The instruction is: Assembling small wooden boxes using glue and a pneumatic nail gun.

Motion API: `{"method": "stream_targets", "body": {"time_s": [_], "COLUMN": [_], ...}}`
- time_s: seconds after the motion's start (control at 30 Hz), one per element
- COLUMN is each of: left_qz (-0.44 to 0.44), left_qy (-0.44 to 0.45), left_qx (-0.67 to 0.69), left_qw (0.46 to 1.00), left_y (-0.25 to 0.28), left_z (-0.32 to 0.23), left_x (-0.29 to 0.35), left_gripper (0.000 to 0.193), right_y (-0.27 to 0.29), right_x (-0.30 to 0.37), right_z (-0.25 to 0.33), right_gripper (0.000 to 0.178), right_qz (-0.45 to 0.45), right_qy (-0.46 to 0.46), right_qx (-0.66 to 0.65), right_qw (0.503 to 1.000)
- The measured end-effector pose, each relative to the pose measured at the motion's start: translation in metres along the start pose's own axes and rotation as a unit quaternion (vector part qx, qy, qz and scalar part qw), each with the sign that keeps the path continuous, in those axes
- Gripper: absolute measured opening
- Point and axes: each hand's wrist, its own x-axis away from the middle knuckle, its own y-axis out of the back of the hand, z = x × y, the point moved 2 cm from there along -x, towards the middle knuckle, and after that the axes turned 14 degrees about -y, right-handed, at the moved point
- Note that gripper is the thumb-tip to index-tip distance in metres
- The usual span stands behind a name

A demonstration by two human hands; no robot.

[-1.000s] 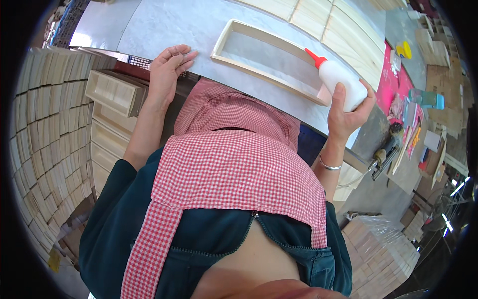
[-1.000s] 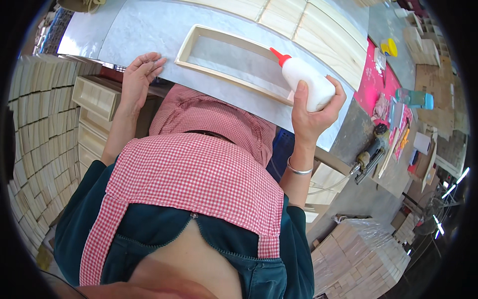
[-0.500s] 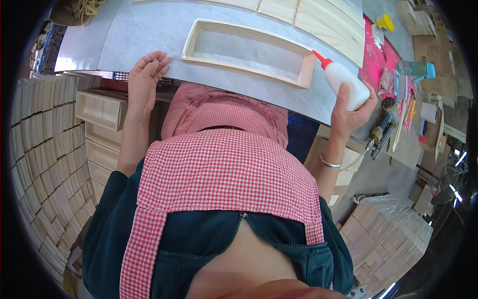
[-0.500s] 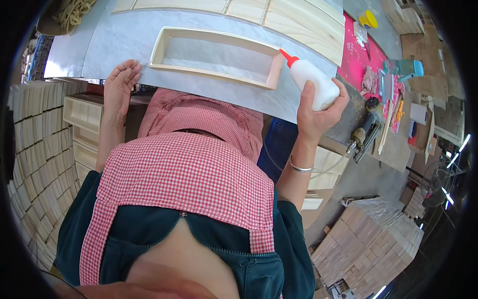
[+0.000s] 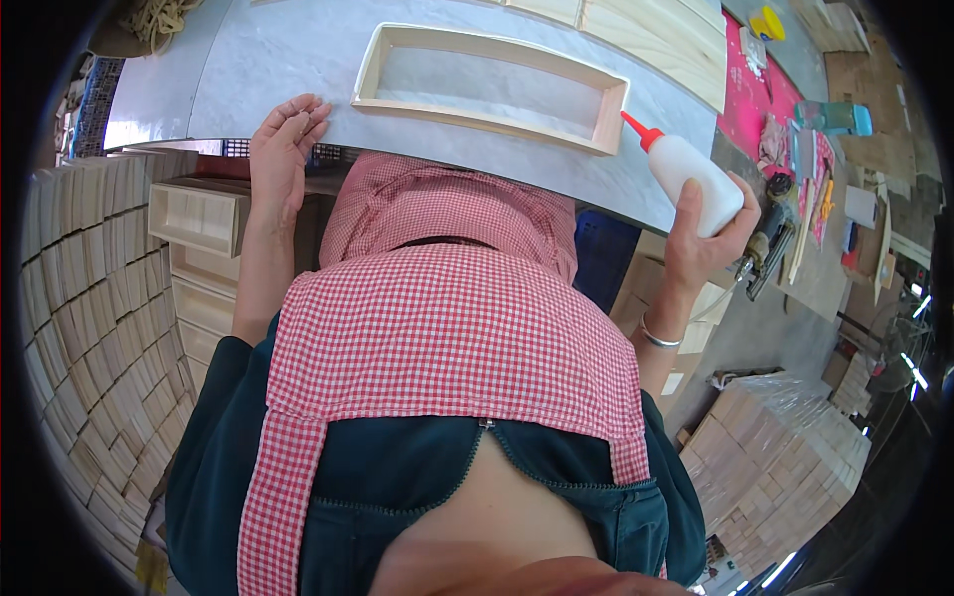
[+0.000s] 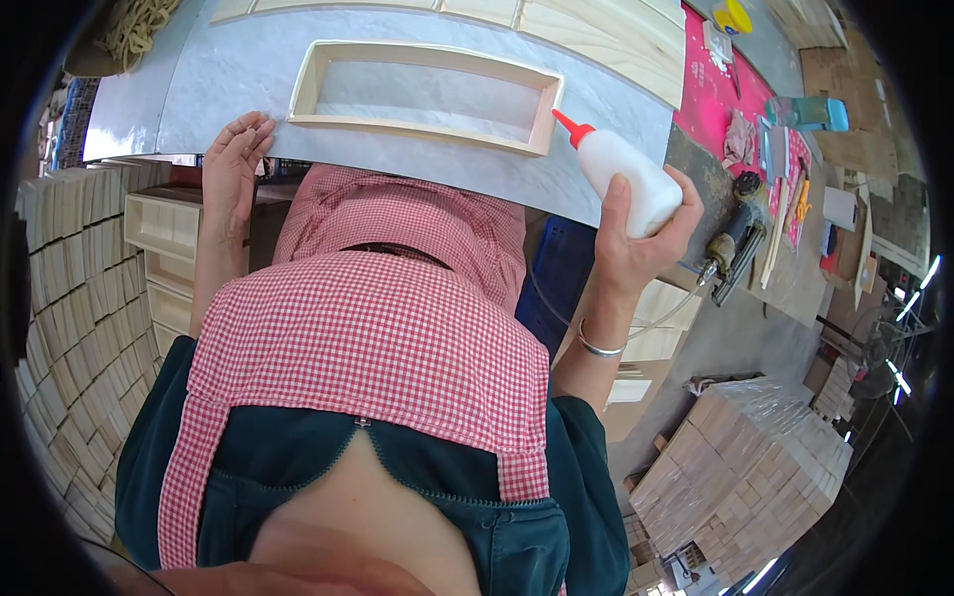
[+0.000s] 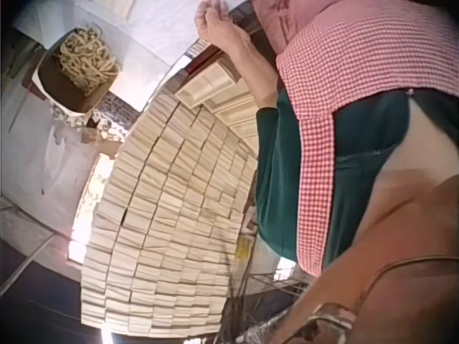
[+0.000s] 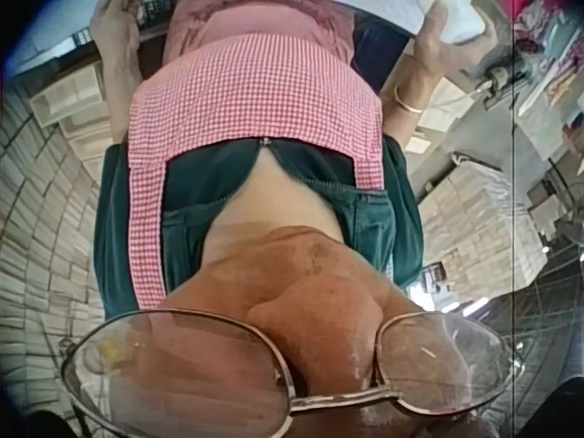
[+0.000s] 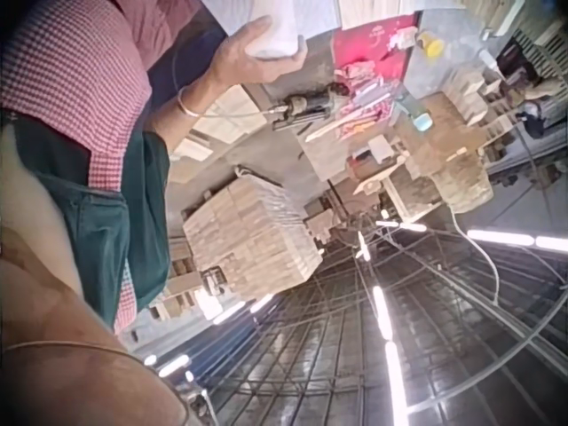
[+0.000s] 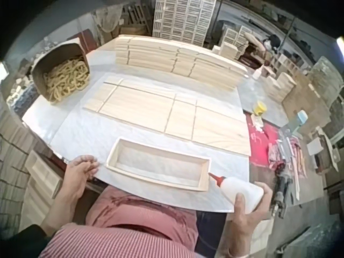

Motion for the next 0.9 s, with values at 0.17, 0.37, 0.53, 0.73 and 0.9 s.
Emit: {"method": "stream_targets", "body": {"time_s": [0.17, 0.37, 0.53, 0.73, 0.9], "left_qz": [-0.003, -0.027, 0.005, 0.119, 0.117], "left_qy": [0.000, -0.014, -0.064, -0.216, -0.251], "left_qx": [-0.001, -0.008, -0.074, -0.274, -0.301], "left_qw": [1.000, 1.000, 0.995, 0.930, 0.912], "left_y": [-0.001, 0.002, -0.011, -0.027, -0.029], "left_z": [0.000, -0.004, -0.003, 0.001, 0.007], "left_x": [-0.001, 0.004, 0.014, 0.031, 0.028], "left_gripper": [0.023, 0.022, 0.026, 0.026, 0.023], "right_y": [0.016, 0.012, -0.052, -0.129, -0.147], "right_x": [0.017, 0.025, 0.049, 0.068, 0.068], "right_z": [0.005, 0.021, 0.051, 0.083, 0.091], "right_gripper": [0.045, 0.045, 0.046, 0.053, 0.054], "right_qz": [0.011, 0.073, 0.172, 0.288, 0.297], "right_qy": [-0.019, -0.090, -0.176, -0.073, -0.002], "right_qx": [0.019, -0.032, -0.163, -0.215, -0.175], "right_qw": [1.000, 0.993, 0.955, 0.930, 0.939]}}
